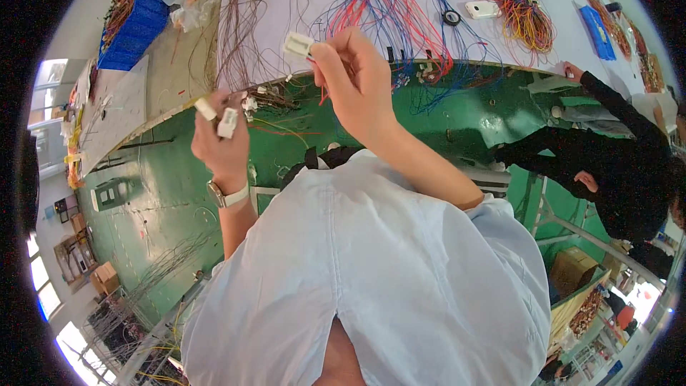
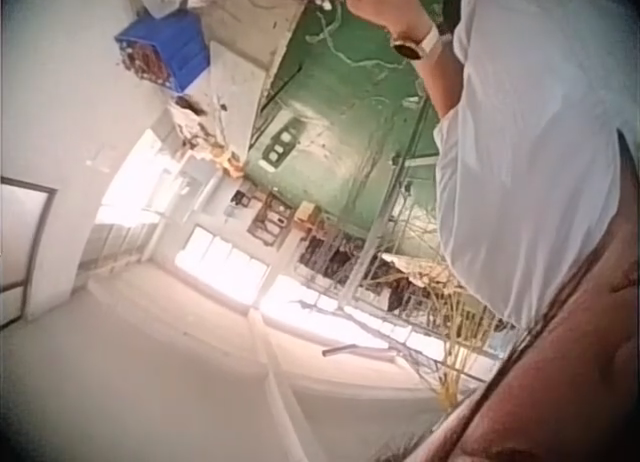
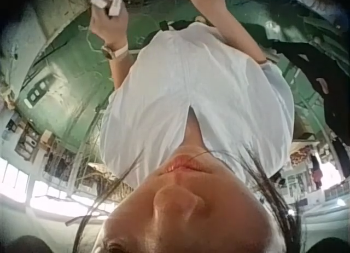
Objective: Assembling and taping electrical wire harnesses on a factory workbench.
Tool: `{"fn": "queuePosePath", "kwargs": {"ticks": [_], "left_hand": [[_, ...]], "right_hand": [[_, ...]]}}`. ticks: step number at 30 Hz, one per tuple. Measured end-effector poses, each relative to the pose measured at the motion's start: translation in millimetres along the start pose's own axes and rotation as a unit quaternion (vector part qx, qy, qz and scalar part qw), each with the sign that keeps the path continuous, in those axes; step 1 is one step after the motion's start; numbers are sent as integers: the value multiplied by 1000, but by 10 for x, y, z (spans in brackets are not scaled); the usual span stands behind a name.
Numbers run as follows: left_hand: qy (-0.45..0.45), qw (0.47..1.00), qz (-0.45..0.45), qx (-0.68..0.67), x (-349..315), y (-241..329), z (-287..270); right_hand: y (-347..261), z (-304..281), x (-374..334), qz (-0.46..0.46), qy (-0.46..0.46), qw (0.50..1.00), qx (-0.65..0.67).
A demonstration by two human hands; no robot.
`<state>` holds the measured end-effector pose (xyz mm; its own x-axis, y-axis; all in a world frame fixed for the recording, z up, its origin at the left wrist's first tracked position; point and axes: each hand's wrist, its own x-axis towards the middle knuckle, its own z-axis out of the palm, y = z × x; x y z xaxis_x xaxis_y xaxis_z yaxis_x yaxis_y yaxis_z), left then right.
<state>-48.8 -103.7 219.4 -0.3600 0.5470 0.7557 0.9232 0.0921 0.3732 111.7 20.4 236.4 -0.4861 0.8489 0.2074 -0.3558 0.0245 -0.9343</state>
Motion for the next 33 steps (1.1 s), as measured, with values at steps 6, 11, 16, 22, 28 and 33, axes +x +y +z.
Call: {"fn": "queuePosePath", "kwargs": {"ticks": [6, 11, 16, 22, 28, 33], "left_hand": [[-94, 845, -259, -459, 39, -126, -211], [-101, 401, -416, -810, 88, 117, -72], [-95, 343, -501, -789, 33, 187, 144], [-173, 473, -497, -706, 152, 307, 291], [-93, 458, -495, -733, 192, 375, 361], [-178, 434, -396, -789, 100, 267, 420]], "right_hand": [[-26, 87, 193, 13, -16, 1000, -1], [73, 170, 236, 54, -50, 996, 51], [163, 251, 229, -18, -60, 996, -60], [232, 211, 214, -227, -17, 905, -360], [159, 71, -173, -333, -92, 868, -356], [259, 109, -308, -180, -133, 907, -357]]}}
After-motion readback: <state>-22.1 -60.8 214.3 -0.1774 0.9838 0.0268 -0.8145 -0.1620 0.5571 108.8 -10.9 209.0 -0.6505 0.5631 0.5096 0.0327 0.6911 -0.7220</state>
